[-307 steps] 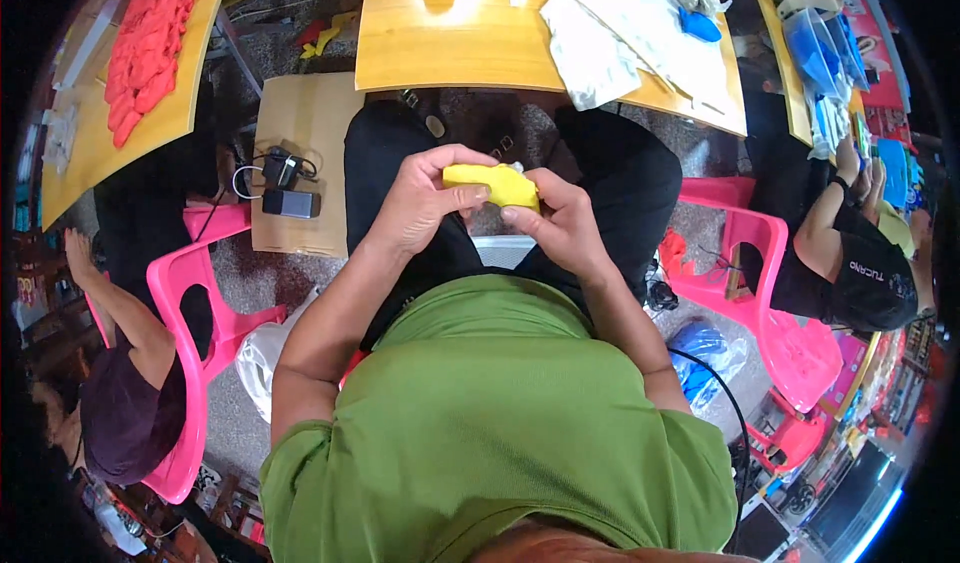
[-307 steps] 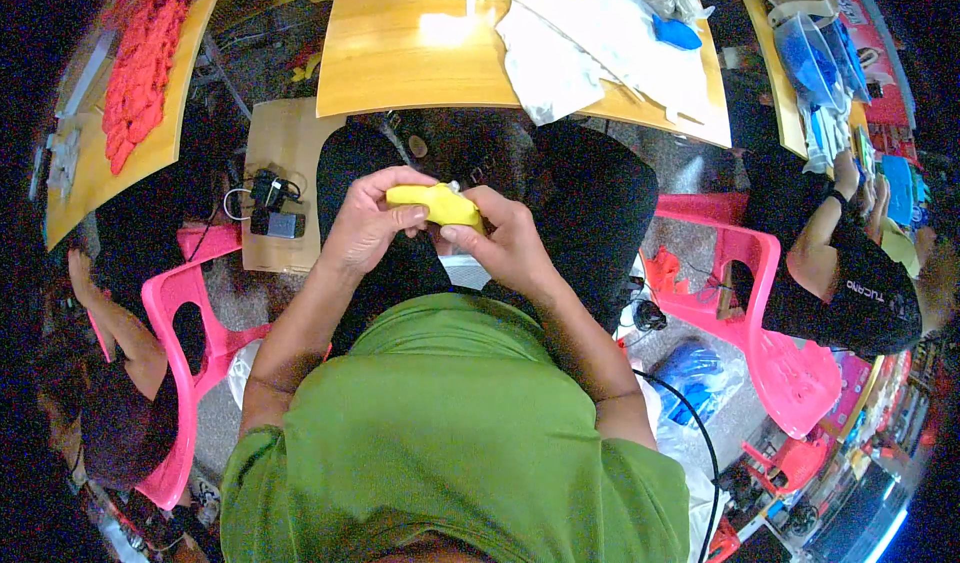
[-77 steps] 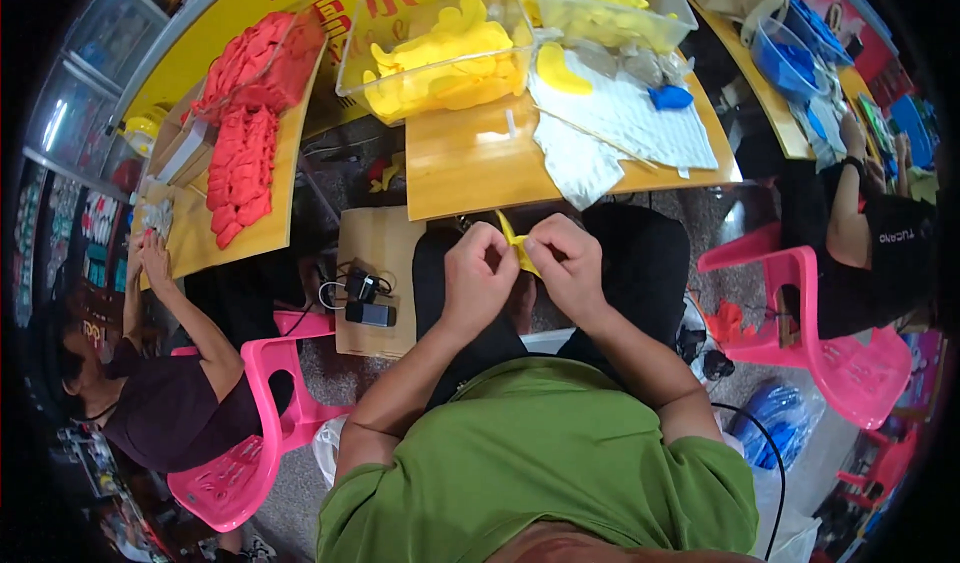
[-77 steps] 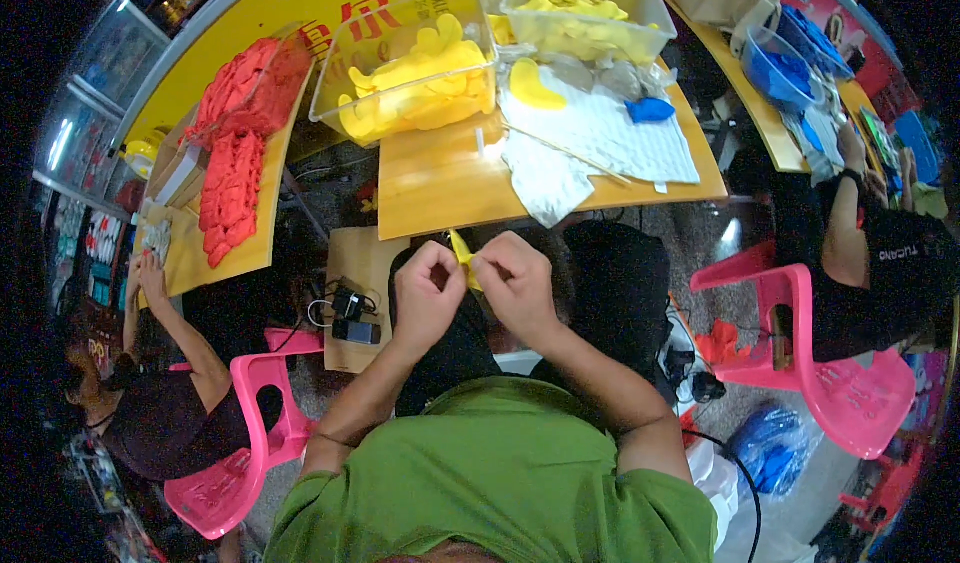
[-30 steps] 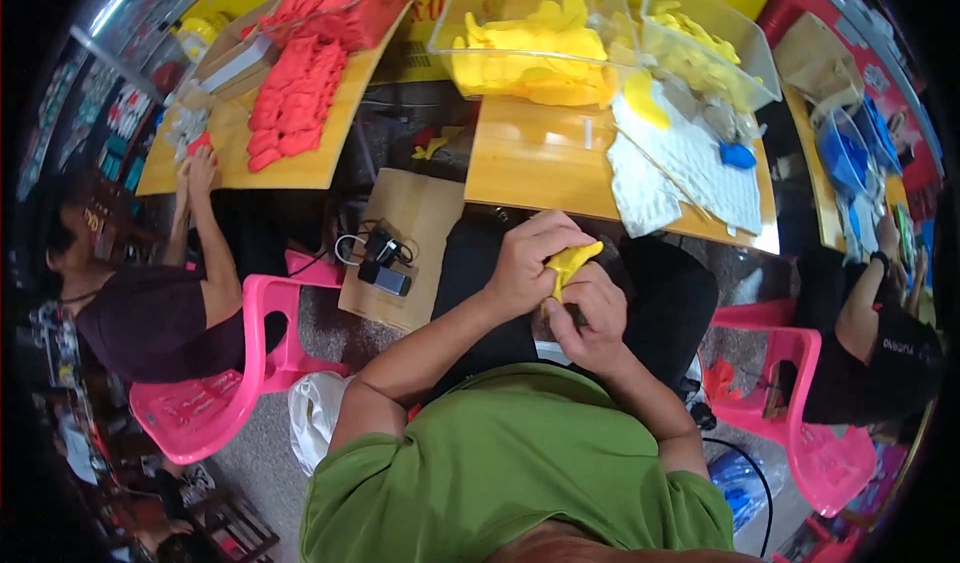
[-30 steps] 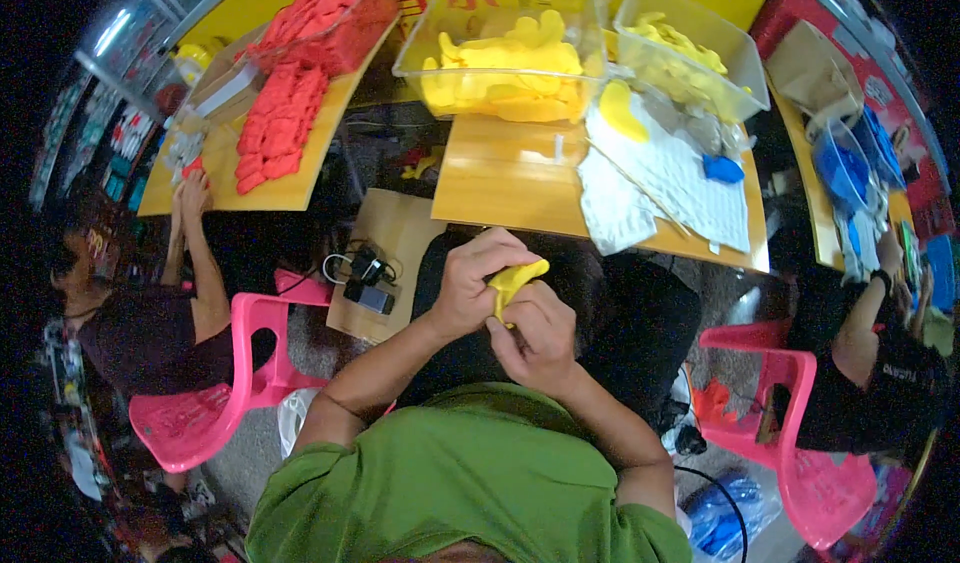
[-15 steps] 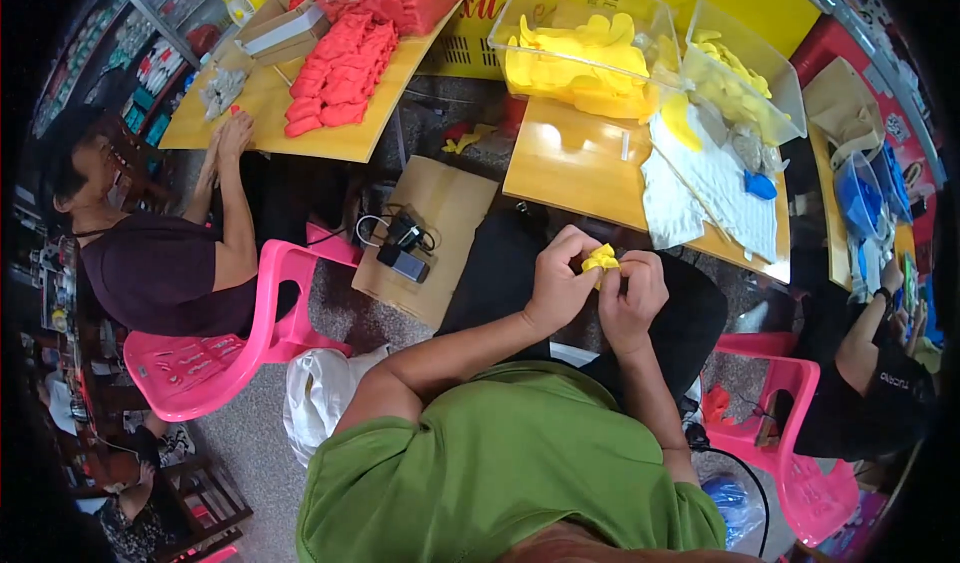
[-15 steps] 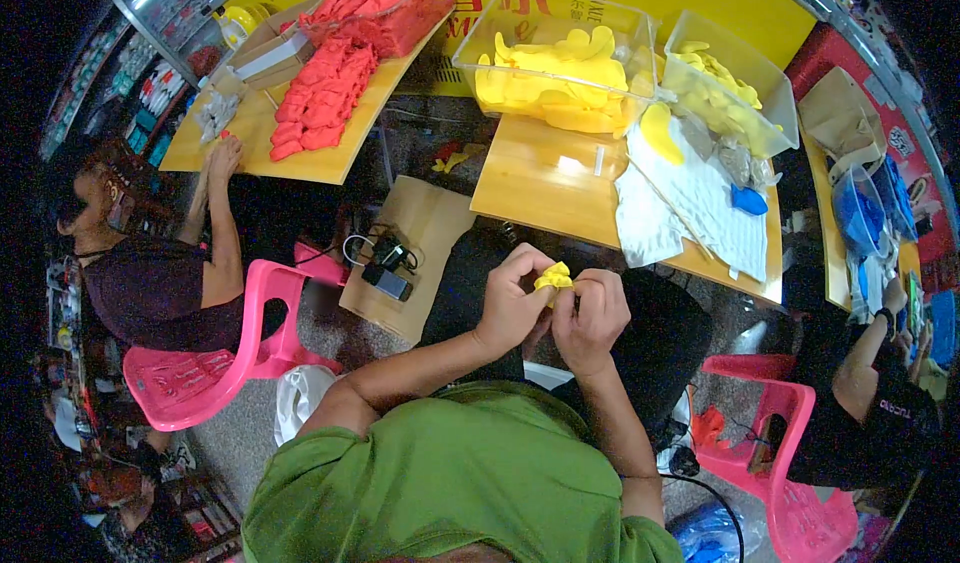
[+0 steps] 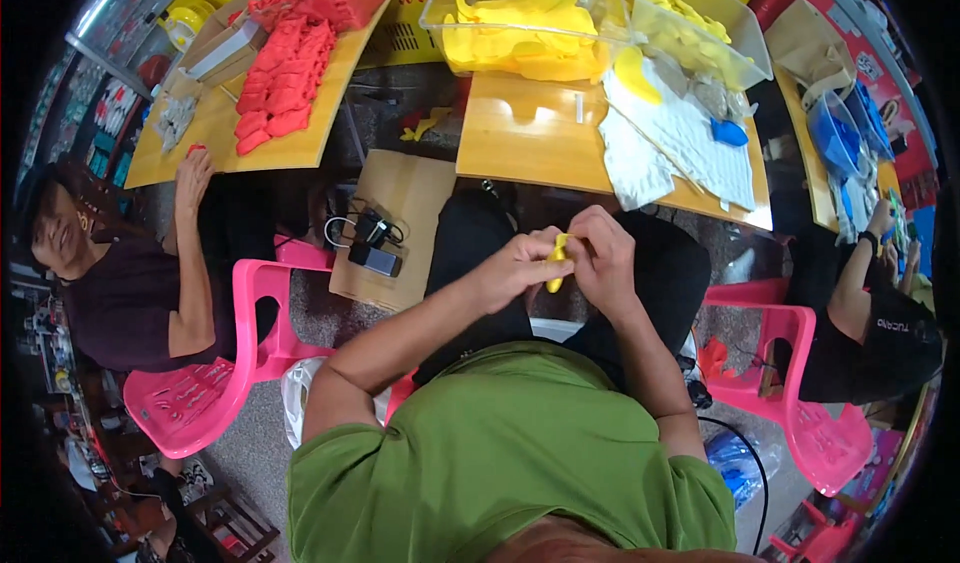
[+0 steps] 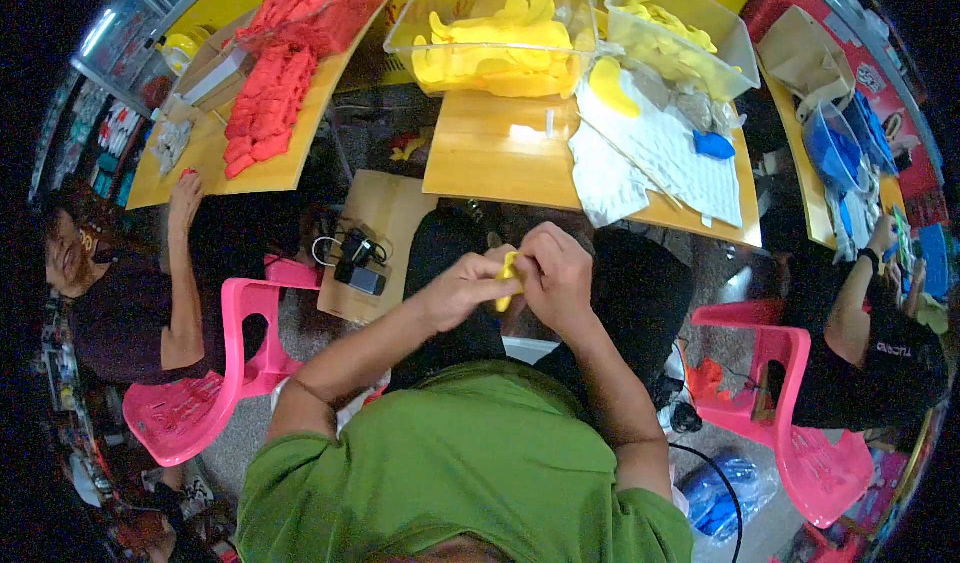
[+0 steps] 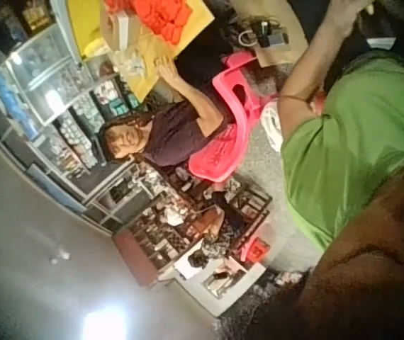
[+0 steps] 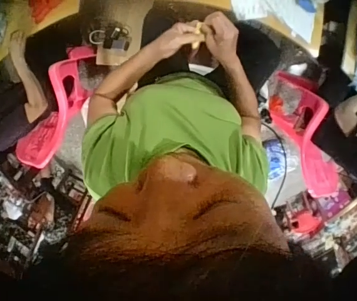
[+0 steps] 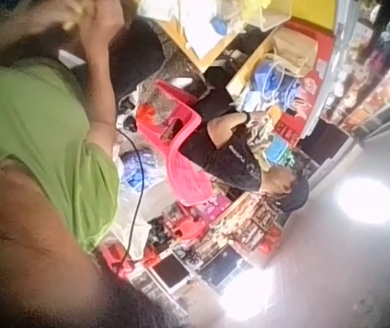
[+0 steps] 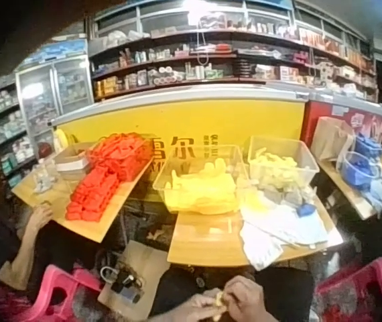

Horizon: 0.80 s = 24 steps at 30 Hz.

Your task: Stuffing and assembling small yellow leather or felt pieces.

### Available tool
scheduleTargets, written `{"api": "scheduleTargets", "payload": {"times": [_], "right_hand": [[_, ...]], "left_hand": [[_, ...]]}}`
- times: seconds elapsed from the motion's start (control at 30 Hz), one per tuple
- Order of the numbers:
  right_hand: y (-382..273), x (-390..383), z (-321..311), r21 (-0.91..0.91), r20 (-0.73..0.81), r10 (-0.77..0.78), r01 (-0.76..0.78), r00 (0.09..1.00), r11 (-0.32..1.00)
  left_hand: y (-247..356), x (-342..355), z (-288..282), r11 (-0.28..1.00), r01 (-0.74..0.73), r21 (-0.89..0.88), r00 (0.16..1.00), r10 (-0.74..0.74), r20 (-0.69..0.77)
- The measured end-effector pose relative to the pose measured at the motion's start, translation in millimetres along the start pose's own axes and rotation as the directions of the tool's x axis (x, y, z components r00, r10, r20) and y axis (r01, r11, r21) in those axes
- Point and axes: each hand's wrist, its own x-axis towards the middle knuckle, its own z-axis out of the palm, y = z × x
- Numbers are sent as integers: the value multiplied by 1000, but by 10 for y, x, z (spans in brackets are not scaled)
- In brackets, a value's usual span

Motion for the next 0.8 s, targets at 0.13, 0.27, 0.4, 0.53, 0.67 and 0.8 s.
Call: {"api": "scheduleTargets", "payload": {"times": [0.13, 0.27, 0.4, 0.53, 0.67, 0.8], "right_hand": [[39, 22, 23, 200, 51, 225, -230, 973, 952], [-120, 86, 4, -13, -208, -35, 33, 978, 999], [-155, 4, 145, 6, -125, -15, 15, 992, 1000], [-110, -102, 121, 450, 0, 362, -323, 932, 832], [-62, -98, 127, 792, 33, 653, -419, 757, 445], [-101, -90, 147, 803, 49, 699, -444, 713, 396]], "left_hand": [[-51, -36, -146, 857, 11, -516, 995, -59, -78], [2, -34, -168, 774, -153, -614, 936, -86, -341], [111, -36, -46, 832, -112, -544, 971, -24, -236], [-74, -32, -8, 935, -354, -12, 876, 327, -355], [-102, -9, 72, 946, -324, -4, 840, 285, -462], [-119, 20, 181, 988, -156, 14, 858, 142, -493]]}}
